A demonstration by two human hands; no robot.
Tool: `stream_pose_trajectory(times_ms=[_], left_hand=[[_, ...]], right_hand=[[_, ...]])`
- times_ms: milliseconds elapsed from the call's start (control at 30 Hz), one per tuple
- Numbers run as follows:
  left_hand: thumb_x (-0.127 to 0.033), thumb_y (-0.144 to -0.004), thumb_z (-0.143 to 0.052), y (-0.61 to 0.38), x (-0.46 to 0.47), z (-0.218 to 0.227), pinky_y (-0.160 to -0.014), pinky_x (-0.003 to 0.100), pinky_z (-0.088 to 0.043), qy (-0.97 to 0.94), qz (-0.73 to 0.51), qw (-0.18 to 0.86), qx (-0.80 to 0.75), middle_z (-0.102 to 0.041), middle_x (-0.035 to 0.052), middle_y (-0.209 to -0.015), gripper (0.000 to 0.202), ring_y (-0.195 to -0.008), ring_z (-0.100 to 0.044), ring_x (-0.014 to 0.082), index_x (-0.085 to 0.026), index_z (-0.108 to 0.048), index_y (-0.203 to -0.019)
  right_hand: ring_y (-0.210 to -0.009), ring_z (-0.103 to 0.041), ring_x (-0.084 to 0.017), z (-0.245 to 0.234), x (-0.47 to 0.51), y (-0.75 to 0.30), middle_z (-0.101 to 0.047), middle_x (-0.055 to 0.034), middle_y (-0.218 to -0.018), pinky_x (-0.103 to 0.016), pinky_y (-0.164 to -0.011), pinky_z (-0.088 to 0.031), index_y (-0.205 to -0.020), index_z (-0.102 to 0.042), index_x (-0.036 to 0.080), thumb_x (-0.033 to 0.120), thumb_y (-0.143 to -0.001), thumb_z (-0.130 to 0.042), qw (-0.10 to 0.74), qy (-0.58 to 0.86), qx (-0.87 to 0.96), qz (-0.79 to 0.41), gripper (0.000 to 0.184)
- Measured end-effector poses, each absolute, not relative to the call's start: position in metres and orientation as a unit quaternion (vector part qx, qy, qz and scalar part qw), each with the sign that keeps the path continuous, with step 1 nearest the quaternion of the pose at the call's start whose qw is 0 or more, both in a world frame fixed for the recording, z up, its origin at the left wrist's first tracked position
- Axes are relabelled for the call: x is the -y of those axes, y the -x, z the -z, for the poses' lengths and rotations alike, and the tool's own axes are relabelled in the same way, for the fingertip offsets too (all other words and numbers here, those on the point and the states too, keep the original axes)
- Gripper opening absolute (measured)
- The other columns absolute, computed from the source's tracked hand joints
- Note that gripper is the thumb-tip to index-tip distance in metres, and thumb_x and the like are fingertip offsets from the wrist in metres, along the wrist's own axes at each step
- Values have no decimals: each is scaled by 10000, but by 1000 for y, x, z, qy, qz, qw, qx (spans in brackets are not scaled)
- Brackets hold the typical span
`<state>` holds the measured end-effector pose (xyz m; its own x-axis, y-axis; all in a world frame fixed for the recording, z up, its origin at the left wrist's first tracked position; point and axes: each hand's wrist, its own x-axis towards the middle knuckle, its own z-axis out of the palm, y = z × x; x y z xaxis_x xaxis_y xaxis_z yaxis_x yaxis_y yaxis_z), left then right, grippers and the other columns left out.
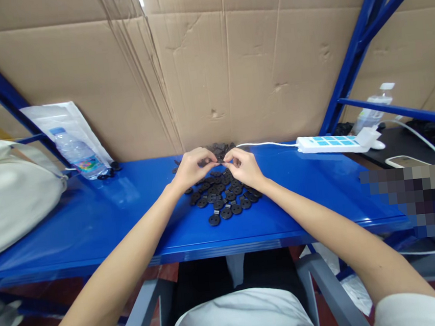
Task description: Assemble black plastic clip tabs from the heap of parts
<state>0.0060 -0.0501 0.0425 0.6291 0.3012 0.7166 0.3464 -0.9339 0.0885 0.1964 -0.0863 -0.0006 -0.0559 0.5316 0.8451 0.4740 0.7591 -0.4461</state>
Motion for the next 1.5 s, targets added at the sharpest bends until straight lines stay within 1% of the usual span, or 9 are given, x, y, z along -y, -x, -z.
stream_pose_trajectory(times_ms=[100,200,300,400,567,667,833,1133,1500], left_hand=[[-174,-819,-651,-6,51,-43,-650,250,-442,901,393,34,183,-639,10,-729,46,-678,-570,128,-168,-635,-777],[-177,-819,-655,-7,51,-43,-645,249,-439,897,400,39,187,-634,11,-726,33,-674,-570,129,-168,-638,-792],[-176,-811,-669,-7,50,-43,-632,241,-431,894,405,41,190,-622,5,-718,33,-670,-565,126,-169,-639,-801],[-161,-803,-676,-7,50,-43,-624,235,-424,894,403,40,192,-613,2,-717,41,-668,-558,122,-166,-635,-798],[-172,-814,-658,-7,51,-43,-623,239,-426,894,401,36,196,-609,6,-722,28,-666,-554,122,-165,-634,-799],[-178,-818,-647,-7,52,-43,-624,245,-428,895,401,37,193,-612,10,-719,27,-667,-554,126,-165,-635,-798],[-169,-817,-645,-9,53,-43,-623,250,-423,897,401,46,182,-613,6,-710,26,-659,-543,129,-168,-629,-797],[-150,-823,-637,-11,56,-44,-651,259,-435,894,413,64,161,-639,10,-726,45,-679,-557,133,-170,-625,-786],[-138,-828,-597,-9,57,-46,-730,261,-474,890,429,78,138,-663,21,-816,45,-761,-591,133,-172,-614,-804]], right_hand=[[-507,-488,-113,0,87,-196,-647,-38,-773,-265,-490,-411,-729,-570,191,210,-781,-660,590,351,727,-22,106],[-495,-483,-108,0,89,-196,-603,-9,-723,-257,-495,-407,-814,-577,195,200,-797,-630,578,359,733,-16,56],[-473,-463,-94,0,90,-196,-542,28,-677,-247,-503,-402,-902,-569,200,173,-806,-598,560,356,748,-3,104],[-479,-458,-96,0,90,-197,-495,34,-659,-246,-504,-395,-889,-566,199,159,-815,-584,552,350,757,20,86],[-520,-474,-110,1,89,-197,-549,-6,-747,-263,-520,-402,-872,-566,200,171,-851,-569,554,342,758,40,36],[-556,-495,-126,2,88,-198,-564,-15,-758,-269,-538,-411,-862,-567,204,171,-856,-572,555,344,756,47,33],[-552,-484,-125,3,88,-199,-580,-14,-772,-272,-554,-415,-855,-559,209,127,-849,-550,546,357,755,64,84],[-686,-578,-166,0,92,-200,-602,-37,-802,-280,-628,-454,-856,-544,209,50,-832,-495,544,330,761,124,168],[-750,-607,-174,1,92,-199,-621,-66,-897,-283,-632,-488,-932,-551,206,101,-886,-492,524,322,777,139,129]])
